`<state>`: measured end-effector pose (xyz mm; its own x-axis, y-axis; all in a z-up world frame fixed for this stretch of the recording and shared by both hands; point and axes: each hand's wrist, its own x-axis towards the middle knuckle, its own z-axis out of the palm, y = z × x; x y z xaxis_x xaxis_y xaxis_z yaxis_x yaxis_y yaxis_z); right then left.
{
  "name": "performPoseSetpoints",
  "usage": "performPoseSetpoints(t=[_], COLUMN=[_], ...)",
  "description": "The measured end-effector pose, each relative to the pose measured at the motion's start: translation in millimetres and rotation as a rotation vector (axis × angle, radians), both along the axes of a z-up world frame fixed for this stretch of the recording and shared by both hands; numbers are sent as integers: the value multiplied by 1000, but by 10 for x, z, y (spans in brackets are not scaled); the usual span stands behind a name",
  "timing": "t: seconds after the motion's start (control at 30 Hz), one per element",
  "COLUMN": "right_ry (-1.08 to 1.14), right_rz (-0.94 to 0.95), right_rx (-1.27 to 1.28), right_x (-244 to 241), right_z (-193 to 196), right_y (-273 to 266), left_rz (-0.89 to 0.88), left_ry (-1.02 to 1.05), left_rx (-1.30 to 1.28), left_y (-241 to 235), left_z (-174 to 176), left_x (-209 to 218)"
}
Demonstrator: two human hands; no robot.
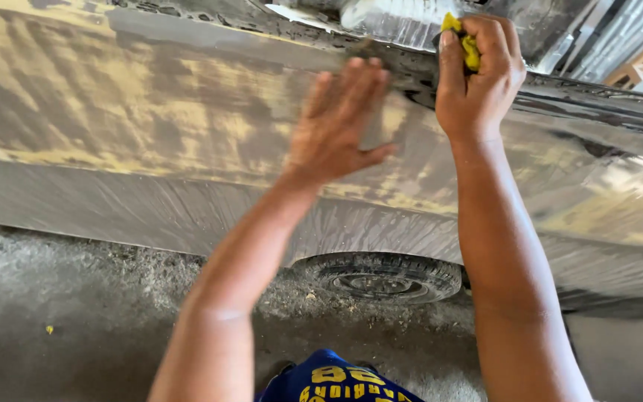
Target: Wet sanding the exterior body of a van to prepare it for painting.
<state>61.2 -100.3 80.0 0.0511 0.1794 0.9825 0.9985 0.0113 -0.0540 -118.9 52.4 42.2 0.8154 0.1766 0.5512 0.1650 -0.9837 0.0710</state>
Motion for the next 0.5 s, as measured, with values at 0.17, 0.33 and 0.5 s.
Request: performPoseSetpoints(t=[0.17, 0.33, 0.5], right_ry=[8, 40, 39], right_rz=[-88, -109, -38], right_rx=[20, 52, 39], right_x=[-46, -45, -14], right_z=[-50, -52, -70], right_y=[81, 141, 64], left_rz=[359, 169, -25], left_ry=[-71, -133, 66], left_rx=[123, 37, 173], left_y=[1027, -4, 187], left_z=[-247, -10, -78], left_x=[-343, 82, -10])
